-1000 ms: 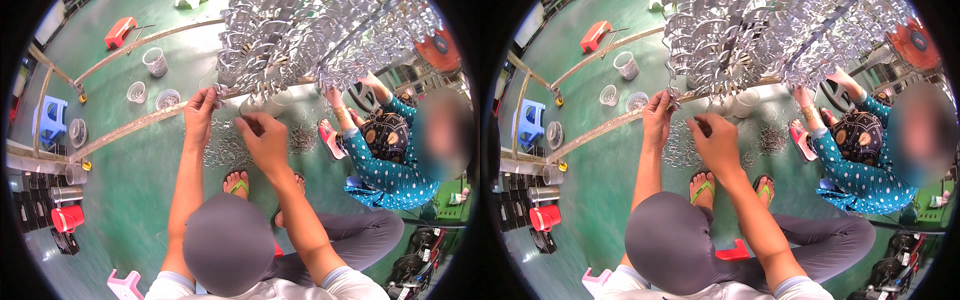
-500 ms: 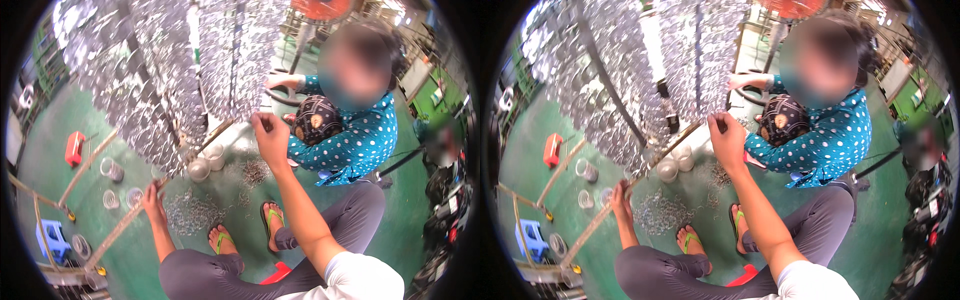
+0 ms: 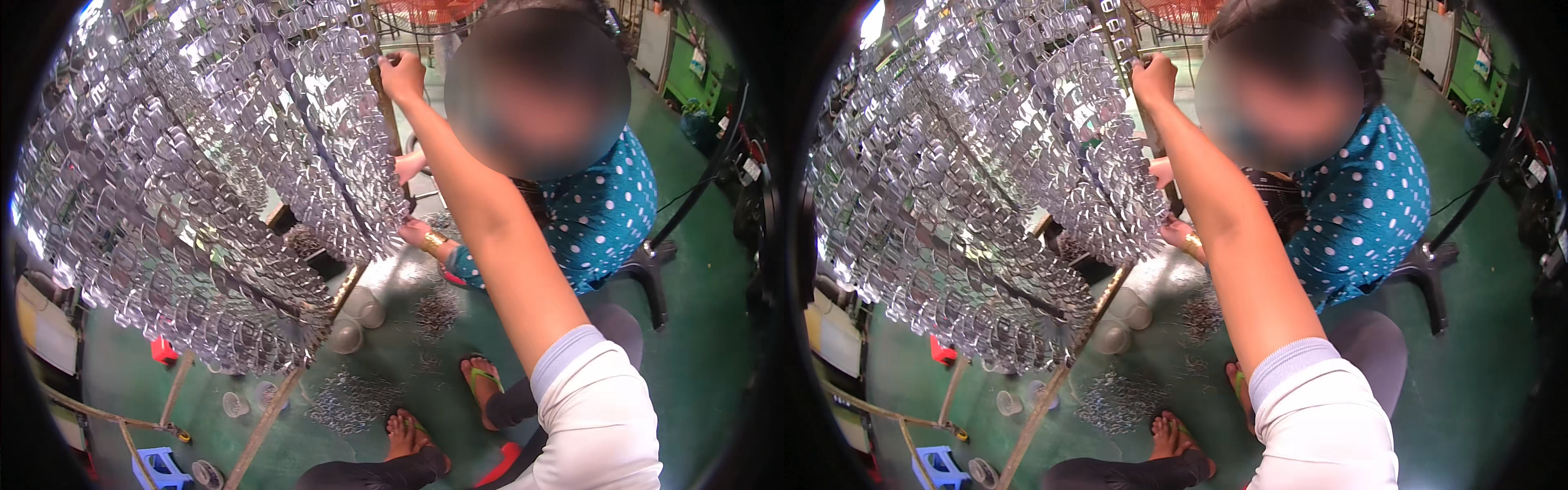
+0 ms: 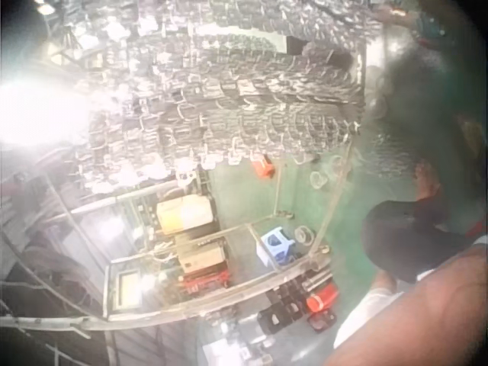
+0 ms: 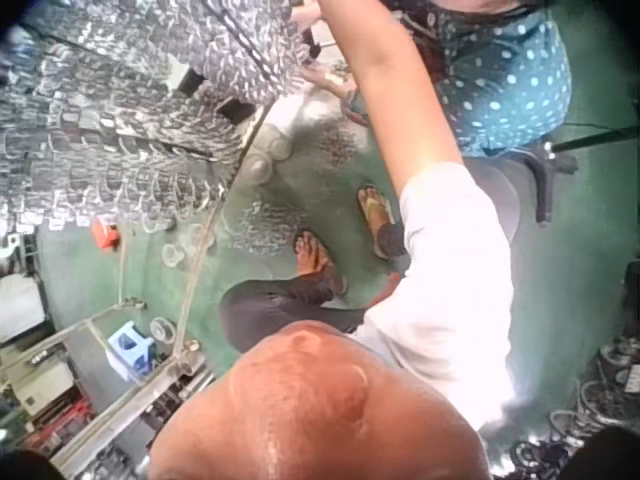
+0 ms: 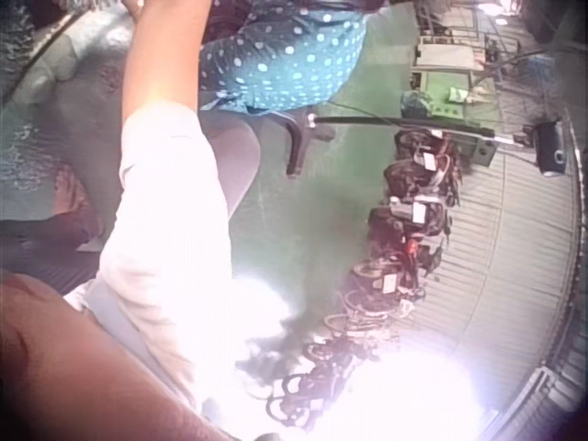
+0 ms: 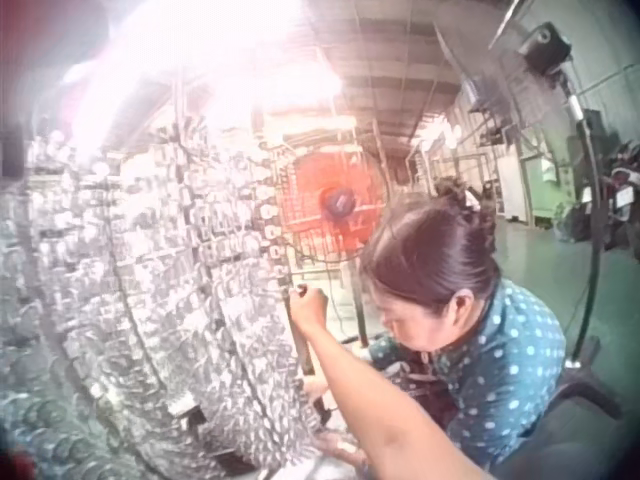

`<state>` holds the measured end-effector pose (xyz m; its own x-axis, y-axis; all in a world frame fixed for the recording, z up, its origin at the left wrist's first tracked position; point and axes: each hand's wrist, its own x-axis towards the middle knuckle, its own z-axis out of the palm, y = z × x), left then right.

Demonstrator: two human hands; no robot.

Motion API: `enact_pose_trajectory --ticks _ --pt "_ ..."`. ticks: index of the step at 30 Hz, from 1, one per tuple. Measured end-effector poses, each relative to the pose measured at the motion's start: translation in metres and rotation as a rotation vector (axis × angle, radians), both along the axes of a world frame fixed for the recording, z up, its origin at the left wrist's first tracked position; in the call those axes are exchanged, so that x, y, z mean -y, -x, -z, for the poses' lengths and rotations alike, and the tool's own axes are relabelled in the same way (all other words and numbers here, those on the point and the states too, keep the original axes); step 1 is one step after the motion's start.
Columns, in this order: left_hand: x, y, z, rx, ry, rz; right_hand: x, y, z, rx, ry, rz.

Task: The person hooks metal rings and decorative metal pieces onto a central wire frame by hand, picking up components from the floor and attaching them to the tiered structure.

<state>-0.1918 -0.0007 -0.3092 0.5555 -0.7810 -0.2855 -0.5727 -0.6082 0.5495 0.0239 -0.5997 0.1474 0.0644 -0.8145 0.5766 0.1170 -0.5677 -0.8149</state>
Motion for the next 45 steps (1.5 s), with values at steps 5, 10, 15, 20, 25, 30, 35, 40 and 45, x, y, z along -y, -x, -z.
enact_pose_trajectory --ticks 5,10,15,20,25,30,35,40,45 --pt "0.002 -0.003 0.002 -0.001 -0.032 -0.029 0.040 -0.019 -0.018 -0.149 0.127 0.078" --pt "0.003 0.001 0.009 0.031 -0.033 -0.046 0.057 -0.028 -0.018 -0.155 0.143 0.054" --pt "0.004 0.014 0.026 0.085 0.005 -0.035 0.055 -0.017 -0.027 -0.056 0.211 0.163" --pt "-0.035 0.029 0.056 0.408 0.094 -0.091 -0.040 0.009 -0.036 0.012 0.329 0.076" --pt "-0.016 0.030 0.083 0.292 0.308 0.013 -0.034 0.084 -0.018 -0.032 0.299 0.161" --pt "-0.035 0.027 0.078 -0.286 0.087 -0.180 -0.159 0.125 0.052 0.080 0.054 -0.238" --pt "-0.007 -0.035 -0.030 -0.452 0.475 -0.579 -0.272 0.169 0.108 -0.024 -0.145 -0.390" --pt "-0.007 -0.133 -0.115 -0.374 0.907 -0.932 -0.350 0.165 0.181 -0.129 -0.217 -0.568" --pt "0.001 -0.214 -0.164 -0.508 1.222 -1.021 -0.413 0.152 0.219 -0.258 -0.338 -0.833"
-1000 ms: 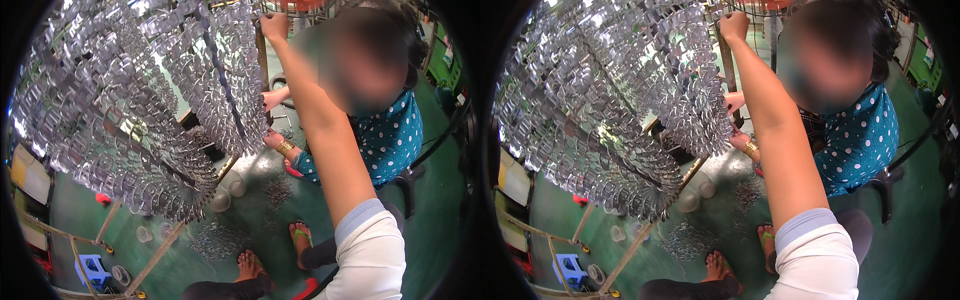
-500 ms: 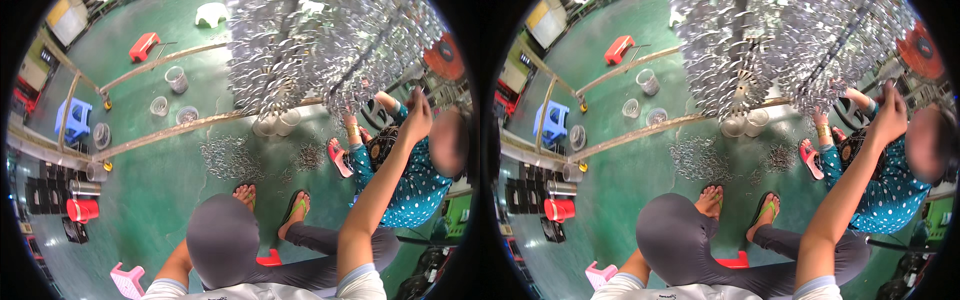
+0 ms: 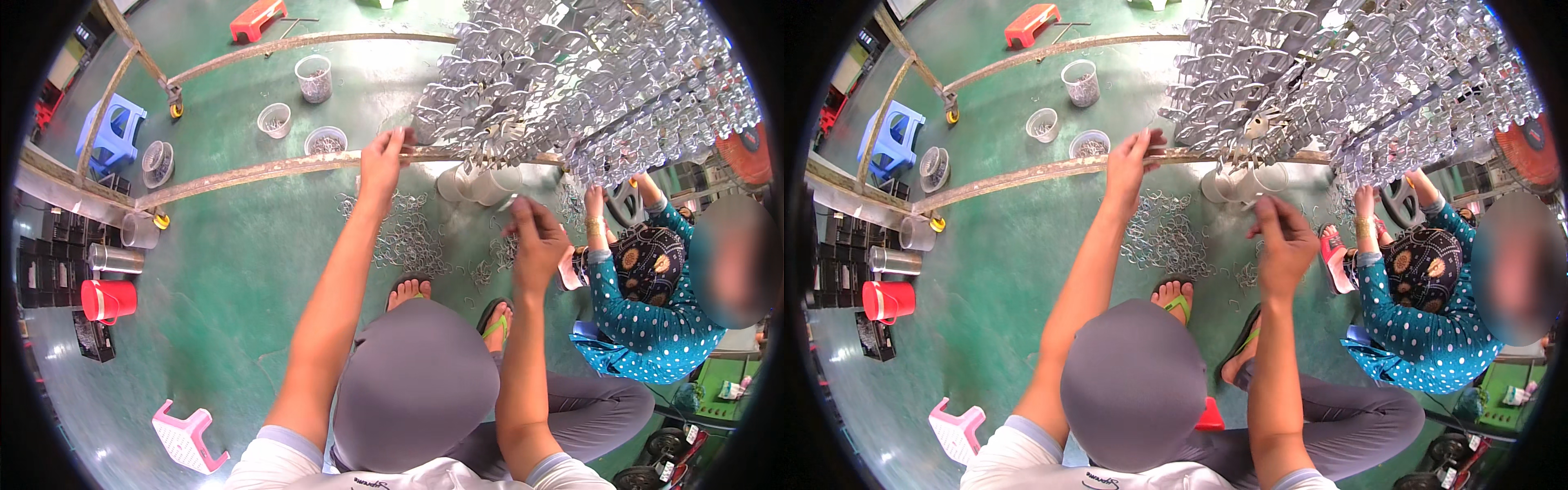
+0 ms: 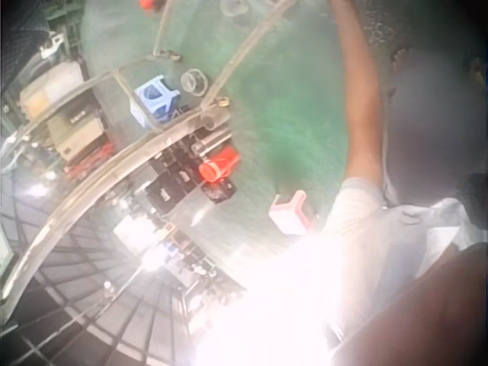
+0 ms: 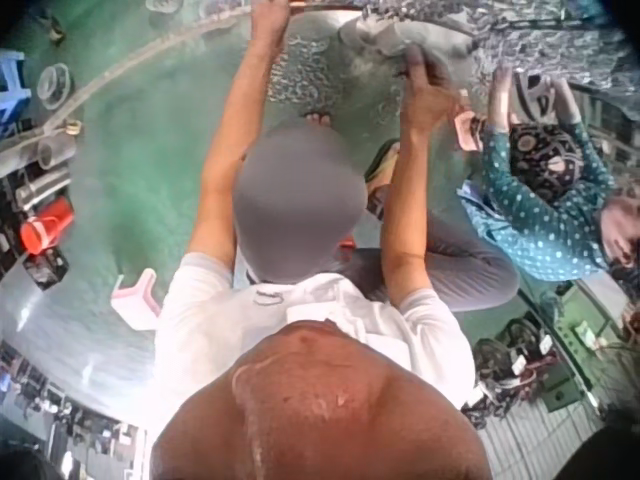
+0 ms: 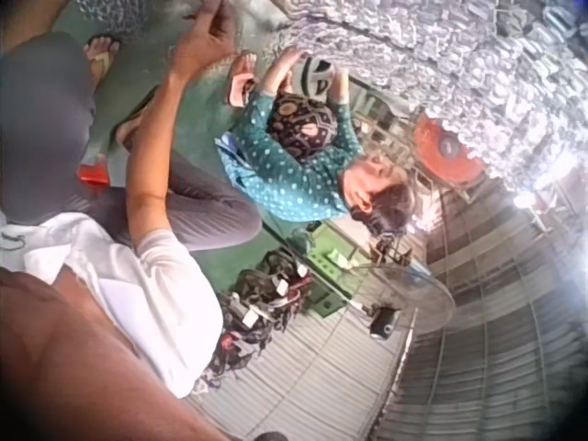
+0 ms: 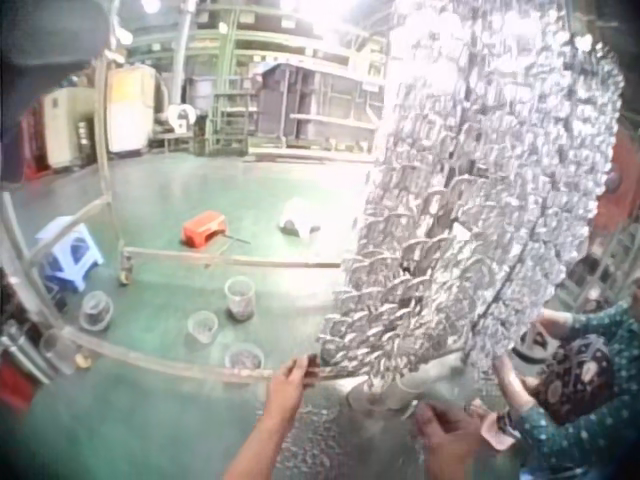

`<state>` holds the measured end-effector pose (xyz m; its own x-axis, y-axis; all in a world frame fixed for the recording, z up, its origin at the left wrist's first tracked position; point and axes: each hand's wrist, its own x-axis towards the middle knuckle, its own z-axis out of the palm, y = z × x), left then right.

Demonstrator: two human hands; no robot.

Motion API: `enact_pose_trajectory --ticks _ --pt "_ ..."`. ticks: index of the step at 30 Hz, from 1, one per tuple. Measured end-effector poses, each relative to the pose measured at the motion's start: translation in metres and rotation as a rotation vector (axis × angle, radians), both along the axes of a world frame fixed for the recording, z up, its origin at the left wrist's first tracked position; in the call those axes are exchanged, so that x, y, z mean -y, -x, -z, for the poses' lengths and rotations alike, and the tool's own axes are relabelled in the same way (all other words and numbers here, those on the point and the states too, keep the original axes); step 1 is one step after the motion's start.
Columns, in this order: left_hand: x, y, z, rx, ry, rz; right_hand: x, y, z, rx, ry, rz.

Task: The person hooks metal rings and decorative metal pieces onto a central wire frame by hand, picking up components from the floor and attaching them to the tiered structure.

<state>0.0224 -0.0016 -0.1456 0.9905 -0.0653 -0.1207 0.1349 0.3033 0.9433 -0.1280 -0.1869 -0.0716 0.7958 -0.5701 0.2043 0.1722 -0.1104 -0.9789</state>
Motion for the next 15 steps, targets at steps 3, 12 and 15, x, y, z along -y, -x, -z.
enact_pose_trajectory --ticks 3,12,15 --pt "0.002 -0.025 -0.005 -0.092 0.096 0.106 -0.024 -0.010 0.011 0.002 -0.030 -0.156" --pt "0.012 -0.036 -0.009 -0.202 0.322 0.337 -0.051 -0.022 0.014 -0.120 -0.010 -0.232" --pt "0.018 -0.038 -0.012 -0.187 0.343 0.426 -0.053 -0.025 0.014 -0.130 -0.008 -0.224"
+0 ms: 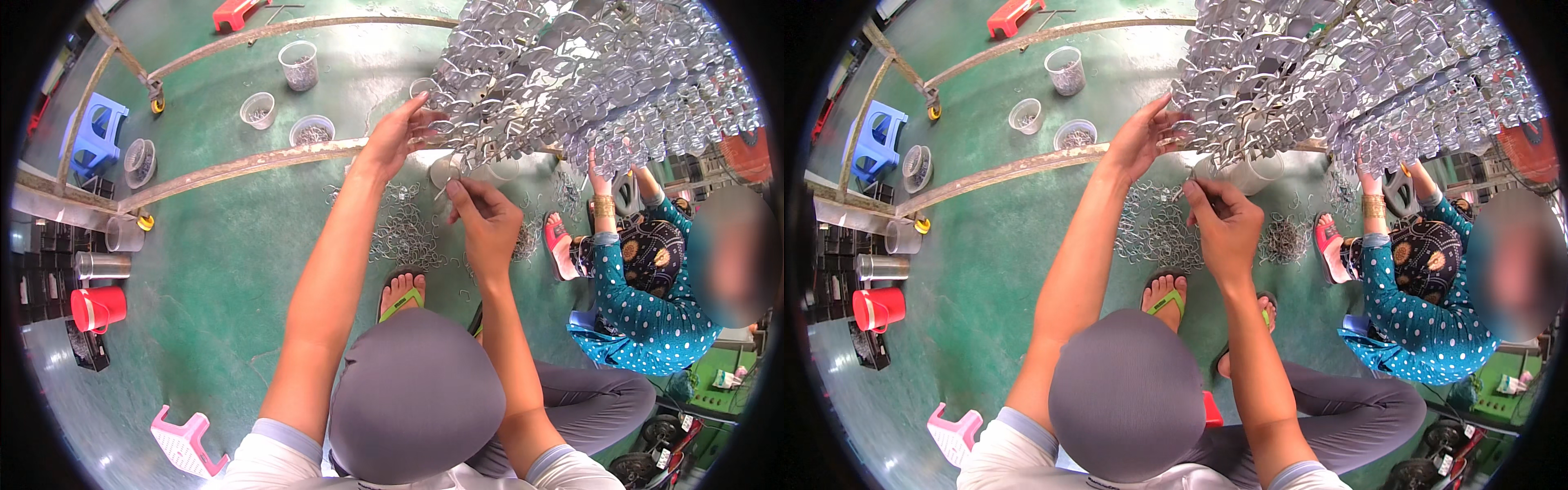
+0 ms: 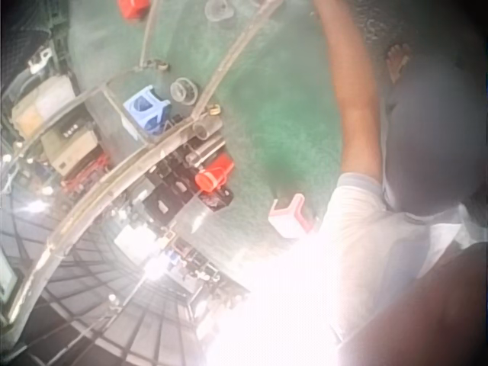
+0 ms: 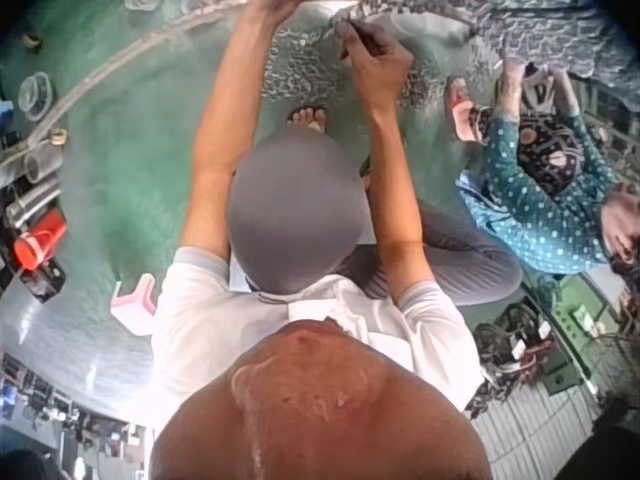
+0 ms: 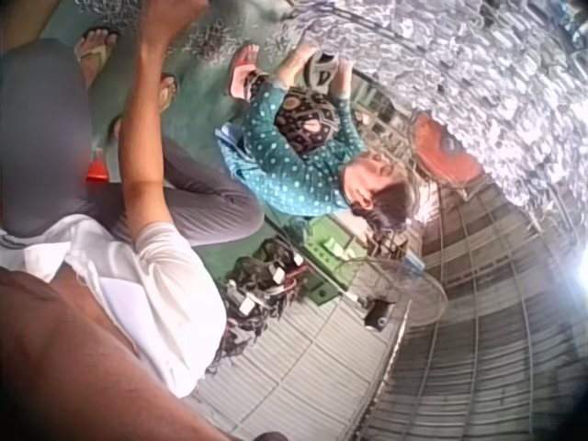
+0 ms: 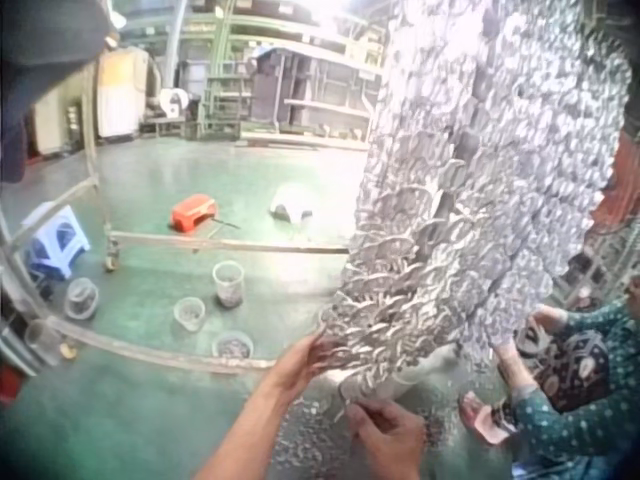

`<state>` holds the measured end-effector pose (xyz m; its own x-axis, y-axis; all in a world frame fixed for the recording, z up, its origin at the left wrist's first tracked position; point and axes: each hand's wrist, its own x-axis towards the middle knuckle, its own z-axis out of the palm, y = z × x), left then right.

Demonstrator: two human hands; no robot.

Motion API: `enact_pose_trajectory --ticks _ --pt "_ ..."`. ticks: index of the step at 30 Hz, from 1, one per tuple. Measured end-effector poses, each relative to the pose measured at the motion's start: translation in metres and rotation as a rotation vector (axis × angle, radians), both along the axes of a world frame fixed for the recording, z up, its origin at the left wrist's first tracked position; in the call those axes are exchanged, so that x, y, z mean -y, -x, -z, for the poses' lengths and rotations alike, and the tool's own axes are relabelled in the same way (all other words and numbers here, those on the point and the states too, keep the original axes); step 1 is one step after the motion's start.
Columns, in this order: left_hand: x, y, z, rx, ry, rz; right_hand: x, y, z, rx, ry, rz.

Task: The person hooks metal rings and decorative metal pieces onto a central wire frame by hand, picking up components from the floor and attaching them to the tiered structure.

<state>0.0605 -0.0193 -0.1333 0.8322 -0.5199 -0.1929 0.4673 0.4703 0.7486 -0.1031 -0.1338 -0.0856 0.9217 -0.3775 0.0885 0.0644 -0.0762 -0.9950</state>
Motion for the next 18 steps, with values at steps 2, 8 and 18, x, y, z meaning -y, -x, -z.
enact_pose_trajectory --ticks 2,8,18 --pt "0.006 -0.001 -0.005 -0.008 0.010 -0.028 0.000 -0.002 0.001 -0.012 0.006 0.009" --pt "0.014 -0.014 -0.008 -0.076 0.055 0.067 -0.001 -0.005 0.005 -0.013 0.000 0.008" --pt "0.004 0.006 0.018 -0.142 0.248 0.048 -0.006 -0.016 0.003 -0.018 0.036 0.022"
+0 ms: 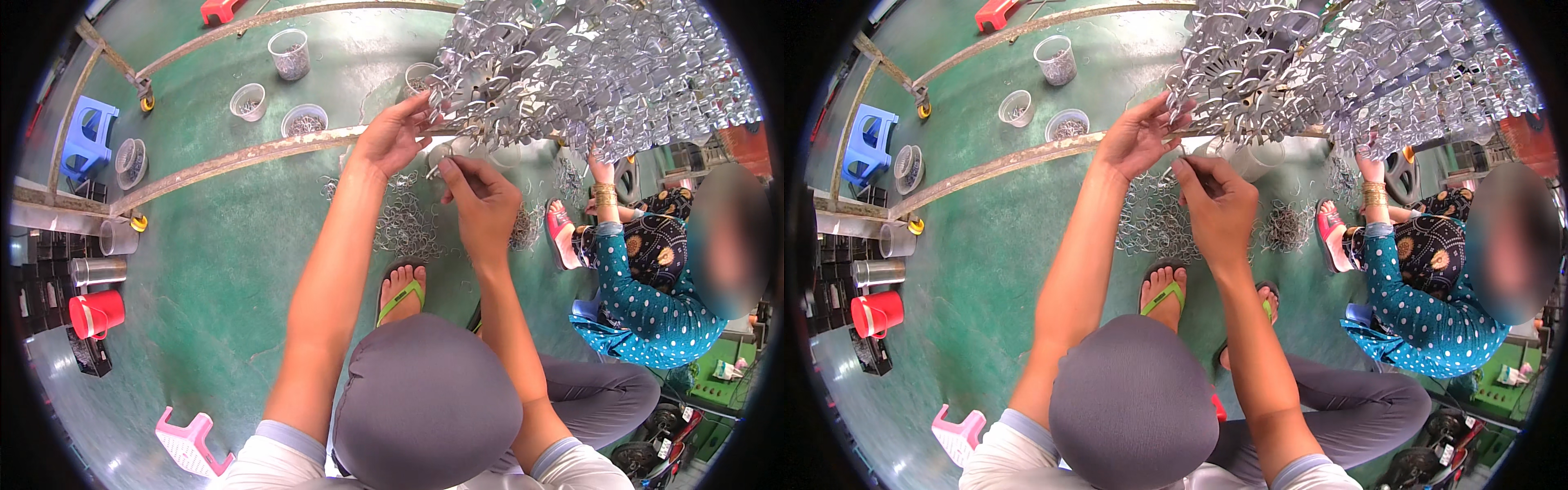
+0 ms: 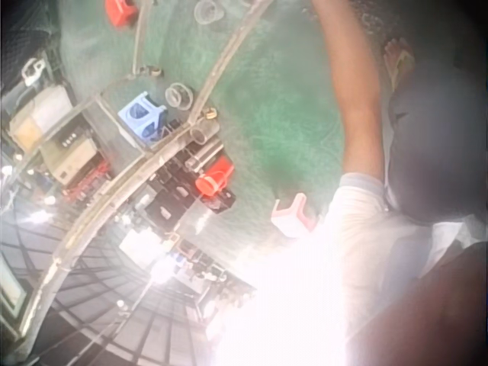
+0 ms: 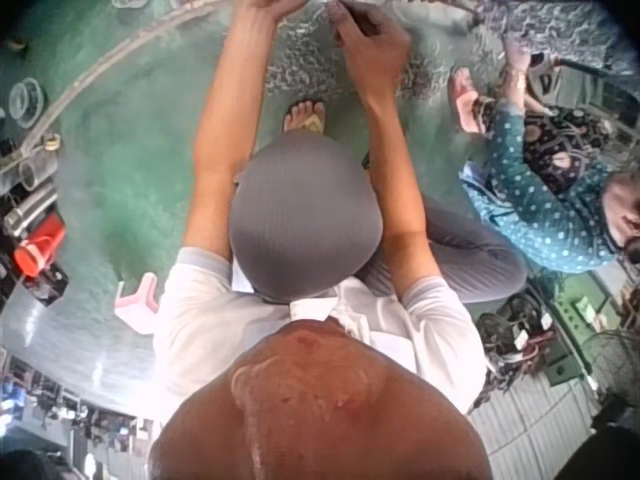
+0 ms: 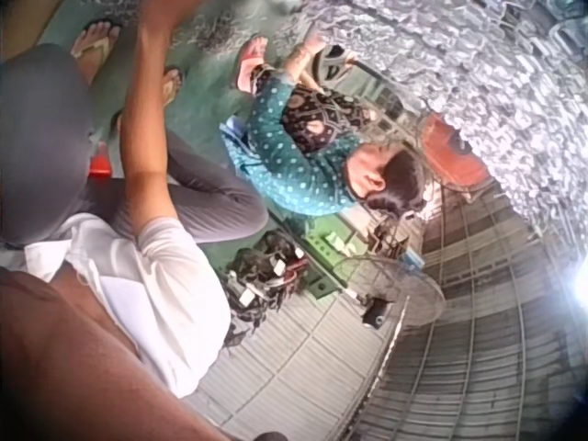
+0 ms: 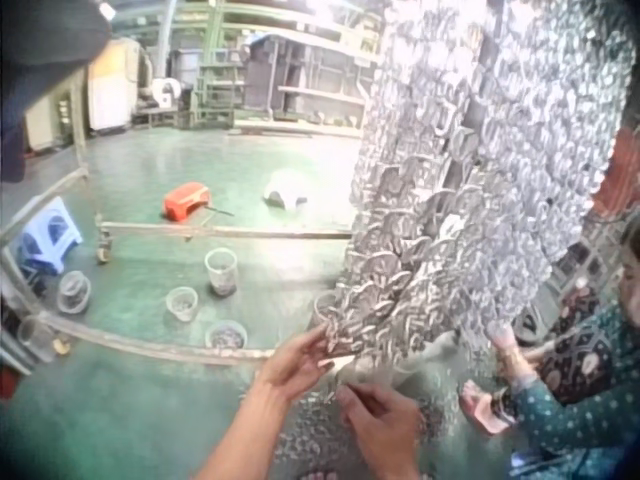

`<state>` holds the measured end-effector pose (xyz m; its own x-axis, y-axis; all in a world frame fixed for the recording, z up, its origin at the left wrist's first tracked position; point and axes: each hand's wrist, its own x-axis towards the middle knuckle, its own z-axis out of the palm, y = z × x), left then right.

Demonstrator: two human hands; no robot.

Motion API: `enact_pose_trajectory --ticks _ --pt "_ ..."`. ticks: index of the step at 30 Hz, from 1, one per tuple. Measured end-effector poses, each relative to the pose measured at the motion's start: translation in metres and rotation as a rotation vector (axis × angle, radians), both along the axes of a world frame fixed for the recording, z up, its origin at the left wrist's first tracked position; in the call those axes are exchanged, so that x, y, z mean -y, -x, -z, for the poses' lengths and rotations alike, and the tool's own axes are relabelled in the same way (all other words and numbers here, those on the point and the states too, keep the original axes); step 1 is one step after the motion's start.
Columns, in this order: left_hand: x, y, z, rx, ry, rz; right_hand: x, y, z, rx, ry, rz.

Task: The person hooks metal rings and decorative metal pieces onto a central wire frame by hand, picking up components from the floor and attaching them to the tiered structure.

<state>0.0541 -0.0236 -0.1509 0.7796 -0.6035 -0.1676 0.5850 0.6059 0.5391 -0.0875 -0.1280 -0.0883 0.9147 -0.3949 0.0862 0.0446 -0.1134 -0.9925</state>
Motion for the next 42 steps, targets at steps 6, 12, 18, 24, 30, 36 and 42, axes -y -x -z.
enact_pose_trajectory --ticks 6,12,18,24,30,36,42 --pt "-0.012 0.027 0.023 0.106 0.138 -0.150 -0.021 -0.015 0.007 0.077 0.110 0.019" --pt "-0.015 0.046 0.019 0.100 0.175 -0.241 -0.027 -0.020 0.002 0.204 0.406 0.048" --pt "-0.013 0.047 0.020 0.236 0.092 -0.351 -0.027 -0.026 0.004 0.231 0.588 0.051" --pt "-0.018 0.037 0.019 0.202 0.062 -0.347 -0.025 -0.006 0.002 0.131 0.522 -0.030" --pt "-0.020 0.015 0.007 0.198 0.038 -0.330 0.022 0.029 0.010 0.005 0.508 0.061" --pt "-0.009 0.010 0.015 0.224 0.037 -0.208 0.127 0.063 -0.020 0.001 0.465 0.531" --pt "-0.056 0.051 0.064 0.162 -0.164 -0.170 0.218 0.043 -0.093 0.344 0.361 0.757"
